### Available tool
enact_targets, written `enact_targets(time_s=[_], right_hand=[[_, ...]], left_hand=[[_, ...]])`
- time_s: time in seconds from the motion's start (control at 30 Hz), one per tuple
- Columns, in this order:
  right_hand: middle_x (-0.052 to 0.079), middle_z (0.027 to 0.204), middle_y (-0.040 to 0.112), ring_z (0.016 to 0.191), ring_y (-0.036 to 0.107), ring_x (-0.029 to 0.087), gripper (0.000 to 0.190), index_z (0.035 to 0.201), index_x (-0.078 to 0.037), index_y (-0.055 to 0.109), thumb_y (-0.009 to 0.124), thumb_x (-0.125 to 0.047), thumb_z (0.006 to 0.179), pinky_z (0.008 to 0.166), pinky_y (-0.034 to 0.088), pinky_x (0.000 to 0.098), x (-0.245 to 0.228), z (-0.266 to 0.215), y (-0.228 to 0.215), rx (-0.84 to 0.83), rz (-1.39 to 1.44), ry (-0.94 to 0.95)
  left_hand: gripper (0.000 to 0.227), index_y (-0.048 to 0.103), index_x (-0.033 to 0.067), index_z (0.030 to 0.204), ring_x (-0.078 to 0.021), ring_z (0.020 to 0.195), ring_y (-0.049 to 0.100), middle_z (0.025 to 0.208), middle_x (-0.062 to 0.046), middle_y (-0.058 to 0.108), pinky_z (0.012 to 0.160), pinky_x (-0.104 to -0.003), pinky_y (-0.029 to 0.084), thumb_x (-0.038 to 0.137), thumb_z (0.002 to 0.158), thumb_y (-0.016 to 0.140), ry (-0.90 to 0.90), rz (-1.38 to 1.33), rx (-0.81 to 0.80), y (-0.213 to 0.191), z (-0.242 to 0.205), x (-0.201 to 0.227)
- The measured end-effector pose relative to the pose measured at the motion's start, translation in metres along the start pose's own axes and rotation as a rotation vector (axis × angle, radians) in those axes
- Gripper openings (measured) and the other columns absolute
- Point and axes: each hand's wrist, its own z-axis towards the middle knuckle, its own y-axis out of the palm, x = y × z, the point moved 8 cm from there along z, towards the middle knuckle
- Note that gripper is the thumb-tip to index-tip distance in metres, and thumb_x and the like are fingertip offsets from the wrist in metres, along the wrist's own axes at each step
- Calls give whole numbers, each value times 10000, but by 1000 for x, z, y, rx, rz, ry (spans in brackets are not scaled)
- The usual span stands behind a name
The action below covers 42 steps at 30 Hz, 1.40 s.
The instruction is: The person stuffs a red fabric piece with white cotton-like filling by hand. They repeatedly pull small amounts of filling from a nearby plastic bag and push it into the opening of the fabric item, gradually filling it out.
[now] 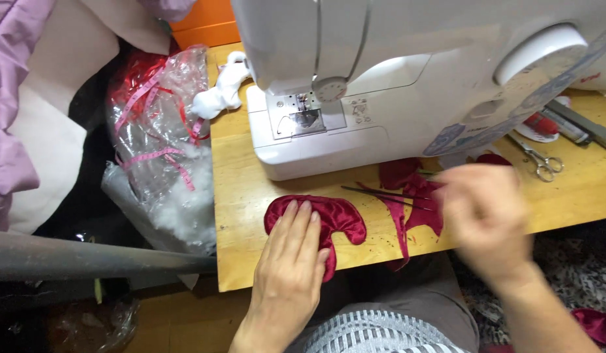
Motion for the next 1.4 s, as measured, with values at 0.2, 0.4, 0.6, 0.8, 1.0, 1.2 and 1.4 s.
enact_targets(time_s=[0.2,0.4,0.6,0.8,1.0,1.2,1.4], right_hand=[[277,1152,651,1046,606,407,601,1392,36,609,533,-475,1086,830,496,543,161,-31,-16,-252,-450,637],[112,979,690,754,548,192,376,1175,-1,695,792,-235,897,701,465,331,161,-34,-11,-160,60,777],[247,1219,575,1100,611,379,889,1592,-157,348,533,155,781,1019,519,492,77,-10,0,-69,839,787],[180,1306,706,1087,715,255,549,1287,-32,599,734,65,764,944,613,367,-1,-10,71,-239,1041,573],[98,1146,787,908,752,152,509,1319,-91,665,756,-56,819,837,654,260,-64,17,119,-494,840,533],[-28,739,611,613,541,45,443,1269,-130,735,811,-150,833,607,494,186,-71,20,141,-454,580,399],[-33,632,649,567,589,53,450,1230,-146,733,848,-185,797,621,525,204,-75,23,150,-528,501,464]], left_hand=[[704,399,112,1548,-418,1538,186,1622,-237,312,1238,-512,161,542,1000,495,-16,141,-301,48,-13,-21],[705,476,113,1503,-447,1486,325,1584,-236,397,1185,-529,314,511,944,639,85,105,-225,27,-20,-22],[692,501,59,1479,-403,1473,393,1564,-214,449,1191,-553,305,518,971,602,112,121,-133,12,-19,-18],[678,558,51,1427,-416,1412,448,1512,-246,495,1158,-533,331,503,931,656,75,109,-135,8,-31,-19],[597,600,52,1394,-432,1391,471,1484,-250,524,1145,-560,351,448,955,682,63,77,-103,0,-43,-17],[575,622,66,1362,-439,1304,538,1411,-272,566,1073,-562,426,437,936,732,68,79,-51,-5,-54,-17],[623,591,31,1381,-437,1283,565,1384,-279,591,1039,-549,446,505,981,652,63,104,-32,-6,-54,-19]])
